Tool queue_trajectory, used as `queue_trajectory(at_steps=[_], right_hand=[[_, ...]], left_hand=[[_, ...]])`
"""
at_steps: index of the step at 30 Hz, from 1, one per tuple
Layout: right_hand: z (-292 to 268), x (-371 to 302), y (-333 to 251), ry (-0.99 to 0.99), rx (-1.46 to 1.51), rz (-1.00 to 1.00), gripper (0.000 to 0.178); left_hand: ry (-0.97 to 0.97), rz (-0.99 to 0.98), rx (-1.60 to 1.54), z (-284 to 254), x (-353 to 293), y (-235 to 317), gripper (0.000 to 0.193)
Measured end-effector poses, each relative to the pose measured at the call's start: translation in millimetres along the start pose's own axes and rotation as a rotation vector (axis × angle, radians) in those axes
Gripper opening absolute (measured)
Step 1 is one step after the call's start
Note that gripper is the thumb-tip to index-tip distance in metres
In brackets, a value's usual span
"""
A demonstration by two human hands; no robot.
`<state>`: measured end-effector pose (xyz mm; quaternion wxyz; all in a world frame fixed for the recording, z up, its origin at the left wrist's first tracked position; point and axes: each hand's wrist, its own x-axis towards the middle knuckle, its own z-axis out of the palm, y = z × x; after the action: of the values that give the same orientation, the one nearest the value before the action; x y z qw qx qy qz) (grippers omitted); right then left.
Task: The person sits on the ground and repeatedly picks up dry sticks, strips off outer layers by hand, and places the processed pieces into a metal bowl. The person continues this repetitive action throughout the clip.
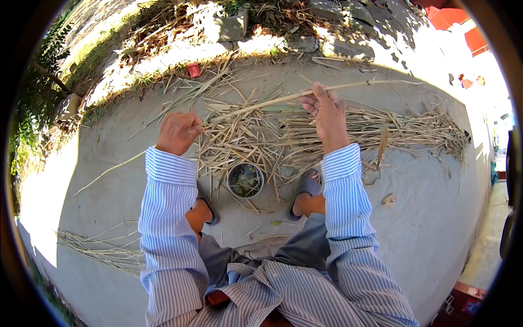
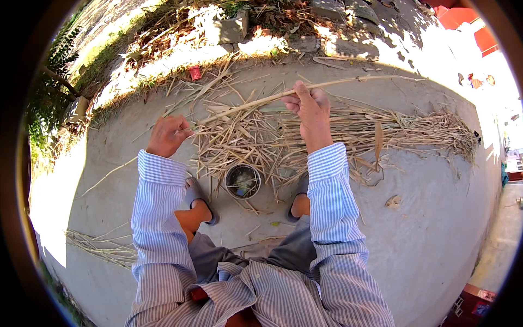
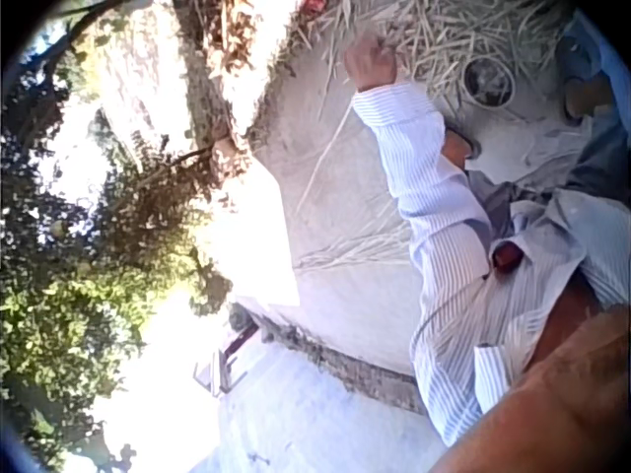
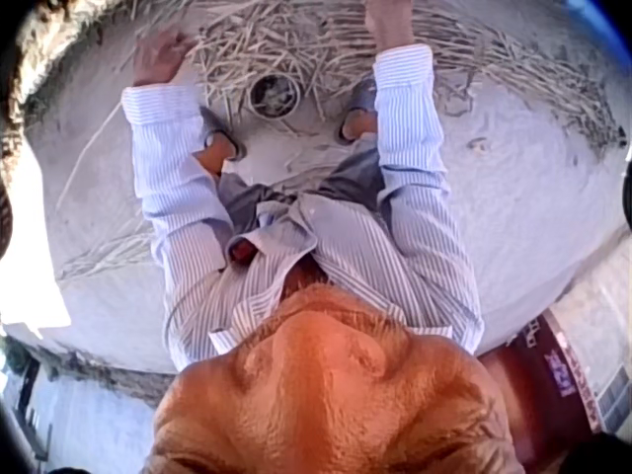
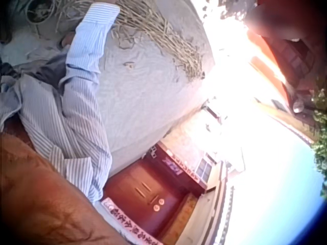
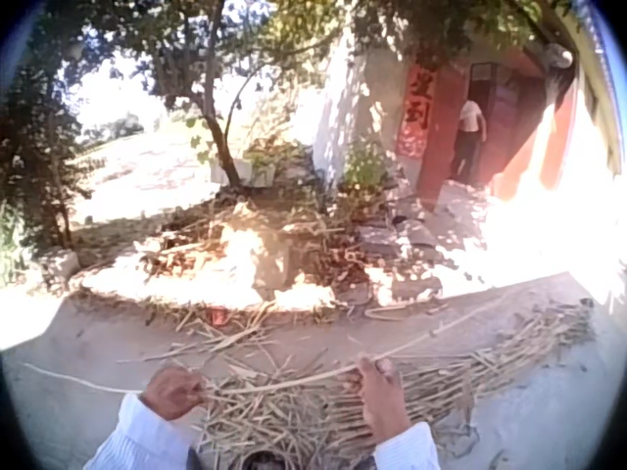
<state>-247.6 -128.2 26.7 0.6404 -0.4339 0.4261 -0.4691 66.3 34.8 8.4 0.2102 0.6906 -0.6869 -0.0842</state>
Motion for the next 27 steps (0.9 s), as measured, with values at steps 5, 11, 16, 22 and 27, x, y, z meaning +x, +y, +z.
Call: queue_trajectory(at_steps=[5,11,16,22,27], right_hand=[[28,-15,7,-0.124,0.021,0.034,0.035],[40,-24,7,-0.159,-0.018,0.051,0.035],[22,-11,6,-0.096,-0.043,0.022,0.038],[15,-11,3,-0.064,-0.038,-0.002,0.040],[15,-6,9,-0.039,-0.009,-0.015,0.041]], left_hand=[[0.181,0.087,-0.305,18,25,59,0.019],[0.268,-0.238,-0.739,34,27,69,0.014],[0.572,-0.377,-0.979,-5,31,31,0.017],[0.599,-0.342,-0.337,-33,9,-19,0.026],[0.286,-0.027,-0.070,-5,7,-1,0.039]])
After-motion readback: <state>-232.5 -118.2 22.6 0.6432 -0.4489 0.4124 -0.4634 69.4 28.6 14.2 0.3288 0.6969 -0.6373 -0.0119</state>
